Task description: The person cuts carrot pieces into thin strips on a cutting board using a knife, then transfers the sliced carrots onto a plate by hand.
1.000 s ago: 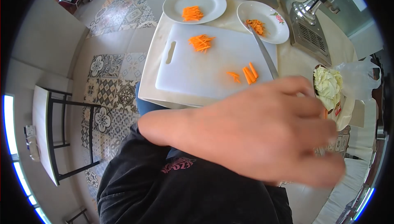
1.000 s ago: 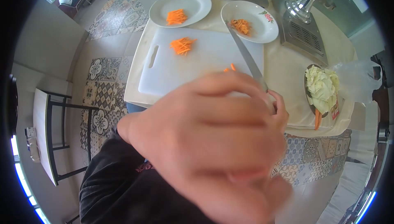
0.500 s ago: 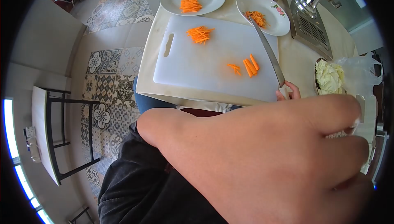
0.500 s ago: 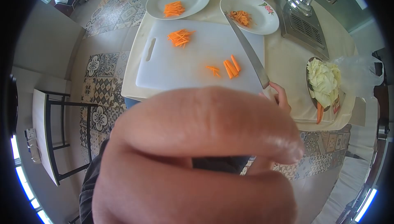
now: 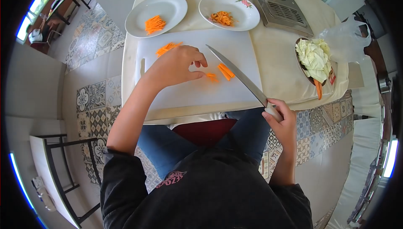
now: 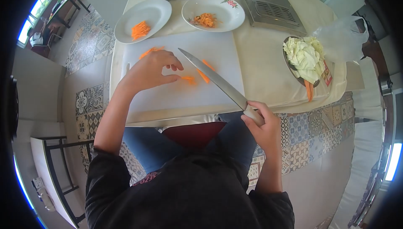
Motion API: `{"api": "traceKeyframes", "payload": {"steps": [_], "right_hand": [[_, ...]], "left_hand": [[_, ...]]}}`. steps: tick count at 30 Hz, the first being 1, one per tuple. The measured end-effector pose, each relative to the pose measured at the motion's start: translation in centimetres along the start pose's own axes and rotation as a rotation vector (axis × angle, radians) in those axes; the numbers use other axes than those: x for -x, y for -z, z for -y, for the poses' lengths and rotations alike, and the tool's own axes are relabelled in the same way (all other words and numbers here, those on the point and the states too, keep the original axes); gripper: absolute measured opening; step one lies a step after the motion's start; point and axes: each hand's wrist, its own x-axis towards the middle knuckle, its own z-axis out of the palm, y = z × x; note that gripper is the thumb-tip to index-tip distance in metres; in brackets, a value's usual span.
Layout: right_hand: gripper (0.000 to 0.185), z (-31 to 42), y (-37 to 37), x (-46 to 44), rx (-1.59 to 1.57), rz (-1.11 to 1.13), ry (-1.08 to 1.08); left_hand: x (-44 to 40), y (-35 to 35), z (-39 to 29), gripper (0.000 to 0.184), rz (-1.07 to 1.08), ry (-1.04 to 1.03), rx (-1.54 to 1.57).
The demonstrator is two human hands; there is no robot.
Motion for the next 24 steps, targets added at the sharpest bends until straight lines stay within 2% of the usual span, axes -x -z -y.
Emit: {"api": "traceKeyframes", "payload": {"steps": [2, 6, 7, 10, 13, 19, 24], "right_hand": [[0.036, 0.5, 0.4, 0.9, 0.026, 0.039, -0.064], [0.034, 0.8, 1.8, 2.3, 0.09, 0.03, -0.024], [0.034, 1.7, 2.6, 2.4, 0.075, 0.076, -0.139], [0.035, 1.5, 3.4, 2.6, 0.139, 0.07, -0.162], [0.036, 2.0, 3.7, 2.7, 0.191, 0.078, -0.162], [0.036, 3.0, 5.0, 2.8, 0.308, 0.11, -0.061], [0.038, 3.6, 5.6, 3.0, 0.371, 0.054, -0.066]], "left_hand": [[-0.5, -0.5, 0.2, 0.018, 0.052, 0.022, -0.008], [-0.6, -2.0, 1.8, 0.014, 0.053, 0.02, 0.016], [-0.5, -2.3, 2.2, 0.013, 0.045, 0.008, 0.022], [-0.3, -2.7, 2.5, 0.01, 0.012, 0.008, 0.084], [0.0, -2.7, 3.1, 0.007, -0.055, 0.007, 0.195], [0.5, -2.0, 3.6, 0.006, -0.047, -0.019, 0.18], [0.6, -2.0, 3.4, 0.005, -0.063, -0.064, 0.143]]}}
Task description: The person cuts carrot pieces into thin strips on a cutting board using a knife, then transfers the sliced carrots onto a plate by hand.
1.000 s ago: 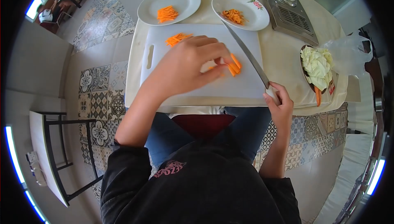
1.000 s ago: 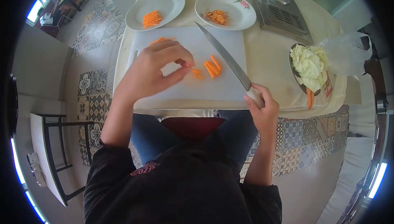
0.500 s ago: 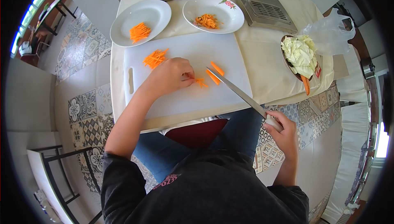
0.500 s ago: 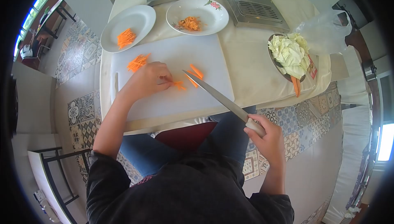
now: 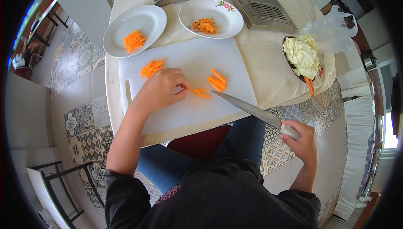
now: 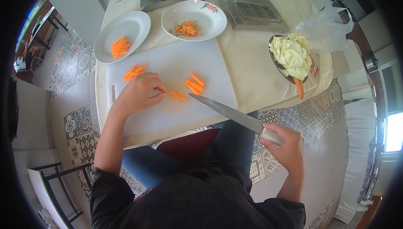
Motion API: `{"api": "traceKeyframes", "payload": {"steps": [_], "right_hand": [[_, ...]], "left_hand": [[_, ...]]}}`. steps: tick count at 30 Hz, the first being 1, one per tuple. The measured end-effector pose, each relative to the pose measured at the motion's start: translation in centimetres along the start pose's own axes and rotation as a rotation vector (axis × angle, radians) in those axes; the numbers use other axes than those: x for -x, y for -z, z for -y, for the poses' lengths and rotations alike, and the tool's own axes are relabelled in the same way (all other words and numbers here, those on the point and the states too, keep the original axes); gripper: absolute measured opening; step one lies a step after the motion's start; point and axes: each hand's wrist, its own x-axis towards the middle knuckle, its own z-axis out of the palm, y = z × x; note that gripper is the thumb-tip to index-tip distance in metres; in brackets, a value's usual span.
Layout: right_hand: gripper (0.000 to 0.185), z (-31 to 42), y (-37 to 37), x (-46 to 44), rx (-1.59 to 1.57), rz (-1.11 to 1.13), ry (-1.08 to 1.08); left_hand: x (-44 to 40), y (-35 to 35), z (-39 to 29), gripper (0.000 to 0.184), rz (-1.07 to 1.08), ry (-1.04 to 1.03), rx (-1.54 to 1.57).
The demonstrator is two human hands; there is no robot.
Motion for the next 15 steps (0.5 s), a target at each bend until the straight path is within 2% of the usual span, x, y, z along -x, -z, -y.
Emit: {"api": "traceKeyframes", "payload": {"steps": [6, 10, 13, 15], "right_hand": [[0.038, 0.4, -0.5, 0.2, -0.011, -0.017, 0.05], [0.038, 0.5, -1.2, 0.1, -0.04, -0.02, 0.085], [0.037, 0.7, -1.6, 0.0, -0.064, -0.008, 0.093], [0.036, 0.9, -1.3, 0.2, -0.017, 0.021, 0.083]], "left_hand": [[-0.1, 0.1, -0.2, 0.007, -0.09, 0.019, -0.124], [-0.1, 2.1, 0.5, 0.008, -0.156, 0.109, -0.224], [0.1, 3.1, 0.8, 0.009, -0.198, 0.226, -0.028], [0.2, 3.4, 0.4, 0.011, -0.035, 0.27, 0.003]]}}
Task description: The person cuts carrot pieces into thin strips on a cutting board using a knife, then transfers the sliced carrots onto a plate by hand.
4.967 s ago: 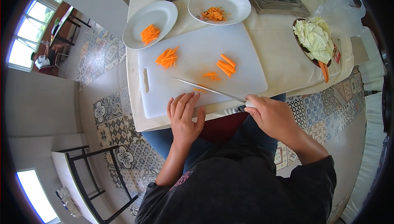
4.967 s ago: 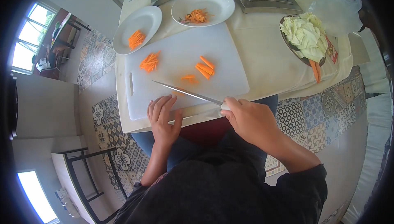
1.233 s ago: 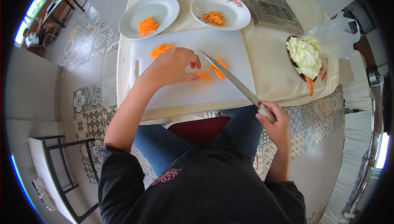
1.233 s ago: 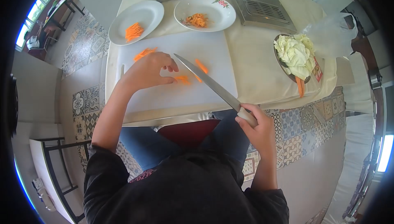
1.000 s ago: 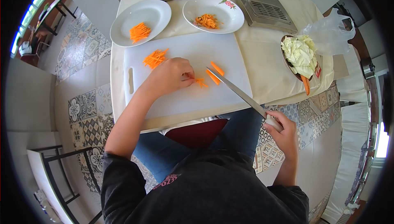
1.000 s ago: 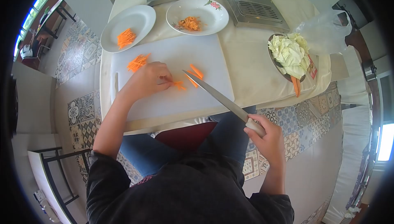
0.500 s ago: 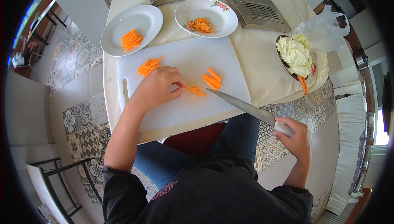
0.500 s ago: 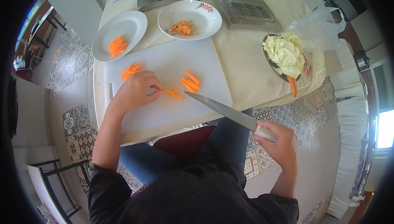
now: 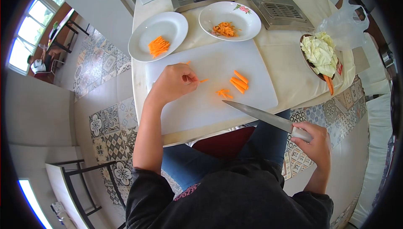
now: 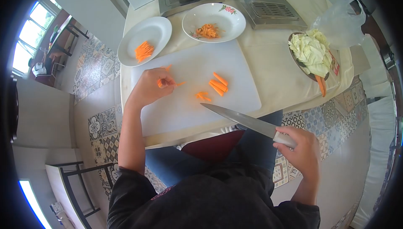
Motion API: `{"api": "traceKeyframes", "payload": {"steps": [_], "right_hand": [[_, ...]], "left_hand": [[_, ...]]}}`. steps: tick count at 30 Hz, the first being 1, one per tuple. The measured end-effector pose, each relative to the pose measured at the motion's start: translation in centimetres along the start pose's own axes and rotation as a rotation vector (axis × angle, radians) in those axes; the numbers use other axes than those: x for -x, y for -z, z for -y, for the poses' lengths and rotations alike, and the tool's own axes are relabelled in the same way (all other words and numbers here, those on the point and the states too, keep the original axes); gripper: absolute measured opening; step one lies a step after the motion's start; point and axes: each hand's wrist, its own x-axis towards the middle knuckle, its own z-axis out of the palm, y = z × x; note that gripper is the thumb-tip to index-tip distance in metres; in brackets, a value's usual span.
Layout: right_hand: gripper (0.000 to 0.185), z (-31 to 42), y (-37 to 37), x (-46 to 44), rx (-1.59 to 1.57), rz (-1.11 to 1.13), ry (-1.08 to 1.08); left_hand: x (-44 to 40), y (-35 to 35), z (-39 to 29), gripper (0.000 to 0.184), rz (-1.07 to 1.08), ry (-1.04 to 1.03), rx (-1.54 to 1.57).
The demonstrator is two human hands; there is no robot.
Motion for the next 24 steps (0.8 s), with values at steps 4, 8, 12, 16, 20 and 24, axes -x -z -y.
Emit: {"api": "traceKeyframes", "payload": {"steps": [4, 8, 12, 16, 20, 24], "right_hand": [[0.036, 1.0, 0.0, 0.0, -0.002, 0.048, -0.053], [0.035, 1.1, -0.7, -0.3, -0.008, 0.01, -0.006], [0.033, 1.7, -0.8, -0.7, -0.028, 0.02, -0.045], [0.031, 1.6, -0.6, -0.7, -0.089, 0.044, -0.055], [0.024, 2.2, 0.8, -0.4, -0.117, 0.109, -0.258], [0.021, 1.9, 1.1, -0.2, -0.094, 0.162, -0.332]], "left_hand": [[0.5, -1.3, -0.7, 0.01, 0.204, 0.014, 0.024], [0.7, -1.7, -0.8, 0.007, 0.231, -0.228, -0.131], [1.0, -1.8, -0.9, 0.007, 0.232, -0.258, -0.206], [1.2, -2.0, -0.9, 0.007, 0.201, -0.281, -0.209], [1.0, -2.0, -0.9, 0.005, 0.191, -0.238, -0.203], [0.7, -2.6, -0.8, 0.006, 0.131, -0.294, -0.192]]}}
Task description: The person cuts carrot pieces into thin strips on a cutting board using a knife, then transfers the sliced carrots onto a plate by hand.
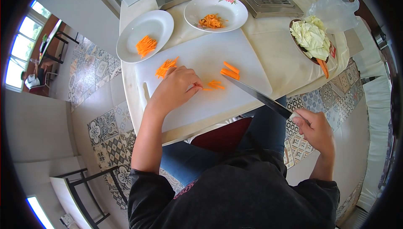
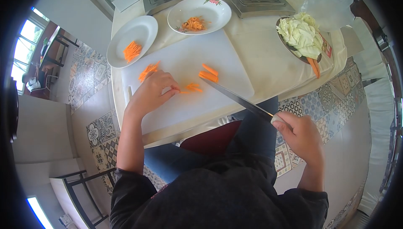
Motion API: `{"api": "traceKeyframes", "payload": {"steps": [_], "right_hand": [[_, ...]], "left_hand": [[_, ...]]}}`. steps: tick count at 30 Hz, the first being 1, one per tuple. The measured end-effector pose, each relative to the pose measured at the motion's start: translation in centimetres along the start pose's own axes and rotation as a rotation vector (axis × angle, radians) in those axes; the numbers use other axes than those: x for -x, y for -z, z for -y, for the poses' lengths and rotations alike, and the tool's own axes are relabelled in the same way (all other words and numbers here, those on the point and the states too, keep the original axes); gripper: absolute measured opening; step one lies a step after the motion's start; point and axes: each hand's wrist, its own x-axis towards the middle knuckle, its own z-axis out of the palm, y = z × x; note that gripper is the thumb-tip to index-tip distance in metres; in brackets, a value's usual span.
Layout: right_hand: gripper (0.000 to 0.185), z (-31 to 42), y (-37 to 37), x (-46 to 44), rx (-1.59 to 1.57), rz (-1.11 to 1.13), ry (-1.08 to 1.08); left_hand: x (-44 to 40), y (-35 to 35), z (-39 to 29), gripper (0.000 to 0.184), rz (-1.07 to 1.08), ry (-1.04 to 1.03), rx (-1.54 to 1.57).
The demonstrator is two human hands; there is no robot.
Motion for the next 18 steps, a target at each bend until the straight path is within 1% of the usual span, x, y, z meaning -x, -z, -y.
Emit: {"api": "traceKeyframes", "payload": {"steps": [4, 8, 10, 13, 16, 18], "right_hand": [[0.022, -0.4, -0.6, -0.1, -0.036, 0.019, 0.027], [0.022, -0.7, -0.7, -0.2, -0.069, 0.035, 0.012], [0.024, -0.6, -0.1, 0.0, -0.073, 0.086, -0.011], [0.028, -0.7, 1.1, 0.6, -0.088, 0.183, -0.08], [0.032, -1.4, 1.6, 1.0, -0.107, 0.239, -0.106], [0.033, -1.9, 1.5, 1.3, -0.137, 0.253, -0.111]], "left_hand": [[-0.3, -0.5, -0.5, 0.013, -0.051, -0.035, -0.008], [-0.6, -1.4, -1.1, 0.023, -0.075, -0.018, 0.044], [-0.7, -1.9, -1.0, 0.028, -0.062, -0.018, 0.052], [-1.1, -2.4, -1.3, 0.035, -0.084, -0.081, 0.014], [-1.4, -3.2, -1.3, 0.029, -0.118, -0.086, 0.041], [-1.6, -4.1, -1.6, 0.022, -0.185, -0.078, 0.029]]}}
